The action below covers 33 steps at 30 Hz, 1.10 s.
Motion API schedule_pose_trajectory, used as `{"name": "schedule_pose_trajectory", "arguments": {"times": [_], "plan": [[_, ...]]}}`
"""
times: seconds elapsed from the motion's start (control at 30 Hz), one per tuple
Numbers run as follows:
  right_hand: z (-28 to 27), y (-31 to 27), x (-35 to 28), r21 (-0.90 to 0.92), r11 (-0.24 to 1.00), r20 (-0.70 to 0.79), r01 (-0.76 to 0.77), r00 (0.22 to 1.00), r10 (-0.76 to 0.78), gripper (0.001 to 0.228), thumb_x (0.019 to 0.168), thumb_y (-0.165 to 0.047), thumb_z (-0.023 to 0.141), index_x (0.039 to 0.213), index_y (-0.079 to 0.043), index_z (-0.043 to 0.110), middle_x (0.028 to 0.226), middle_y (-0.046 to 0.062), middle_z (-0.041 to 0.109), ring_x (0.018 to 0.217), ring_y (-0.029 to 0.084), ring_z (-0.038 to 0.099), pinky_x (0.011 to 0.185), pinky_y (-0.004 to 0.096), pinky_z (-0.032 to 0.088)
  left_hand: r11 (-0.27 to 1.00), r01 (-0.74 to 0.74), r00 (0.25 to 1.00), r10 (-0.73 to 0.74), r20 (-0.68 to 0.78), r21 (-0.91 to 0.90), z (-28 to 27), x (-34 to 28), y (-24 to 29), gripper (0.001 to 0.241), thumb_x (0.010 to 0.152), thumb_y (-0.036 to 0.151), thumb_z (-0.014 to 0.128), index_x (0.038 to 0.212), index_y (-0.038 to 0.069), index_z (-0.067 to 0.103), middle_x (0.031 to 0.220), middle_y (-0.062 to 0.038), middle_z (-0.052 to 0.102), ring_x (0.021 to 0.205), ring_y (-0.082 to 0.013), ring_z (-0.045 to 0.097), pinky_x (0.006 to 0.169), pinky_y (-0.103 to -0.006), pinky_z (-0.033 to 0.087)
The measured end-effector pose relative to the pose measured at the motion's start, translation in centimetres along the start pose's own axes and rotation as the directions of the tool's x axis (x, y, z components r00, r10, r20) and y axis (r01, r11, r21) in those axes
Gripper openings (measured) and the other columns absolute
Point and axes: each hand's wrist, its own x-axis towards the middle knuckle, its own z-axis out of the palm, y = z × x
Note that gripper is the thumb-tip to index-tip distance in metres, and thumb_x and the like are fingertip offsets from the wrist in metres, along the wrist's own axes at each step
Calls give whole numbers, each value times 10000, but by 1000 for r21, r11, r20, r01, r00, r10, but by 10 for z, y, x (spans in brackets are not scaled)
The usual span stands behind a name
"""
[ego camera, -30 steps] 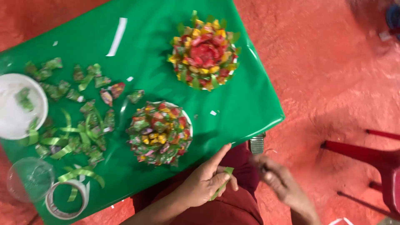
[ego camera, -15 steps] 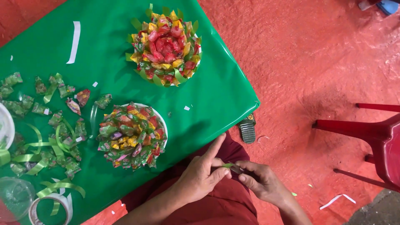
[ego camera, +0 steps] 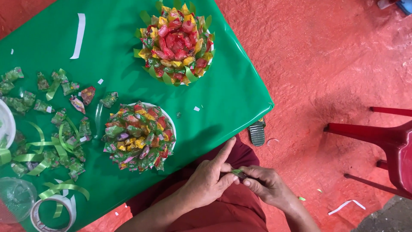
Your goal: The person assembles a candy bouquet by attaching individually wrapped candies to a central base using green ribbons. They repeatedly pick up candies, wrap them with ribbon, and secure them to the arrangement. A completed bouquet sits nearby on the green table.
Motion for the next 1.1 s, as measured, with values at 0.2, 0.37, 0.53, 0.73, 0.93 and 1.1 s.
{"name": "schedule_pose_trajectory", "arguments": {"times": [0.2,0.37,0.53,0.73,0.93,1.1], "plan": [[2,8,-3,-16,1000,-23,-9,1000,9,390,1020,-333,589,1206,-26,740,1039,71,810,888,197,751,798,319,576,999,47,999,-47,15,10,-1,0,0,878,993,113,647,1651,51,70,818,-8,787,607,-197,733,594,-324,586],[6,18,-5,82,997,-50,9,999,-5,281,1014,-249,620,1099,-16,750,973,73,781,863,201,724,781,324,580,995,100,994,-99,55,-20,-2,3,5,873,990,131,637,1651,73,69,921,-34,818,776,-220,809,727,-318,637],[-12,18,-14,28,991,-127,-130,983,132,455,962,-357,661,1227,7,732,1127,125,805,1024,215,774,884,343,614,997,66,998,-66,13,-27,-3,-2,0,907,1002,171,647,1646,45,22,926,-24,821,578,-201,739,632,-318,618],[-25,-54,72,-739,588,-466,-330,880,-92,257,973,-180,663,1220,-251,668,1058,17,577,826,113,758,561,364,524,926,91,992,-117,-50,-367,-2,-21,-3,268,1035,214,631,1205,19,704,949,-79,814,699,-57,670,610,-216,525],[-29,-28,151,-997,74,-21,13,893,-449,345,1020,-162,660,1365,-187,666,1029,77,589,934,302,604,804,458,427,691,-145,892,-218,-395,-709,-8,-27,-5,216,987,276,688,1022,88,789,1128,-113,775,1183,-252,702,1022,-401,552],[-9,-47,112,-907,396,-75,142,872,-484,250,985,-105,698,1228,-81,644,1115,162,596,1038,354,592,874,449,465,345,-303,776,-453,-440,-889,3,-26,-23,298,923,159,775,1168,-9,778,670,-106,603,615,-202,521,550,-330,441]]}}
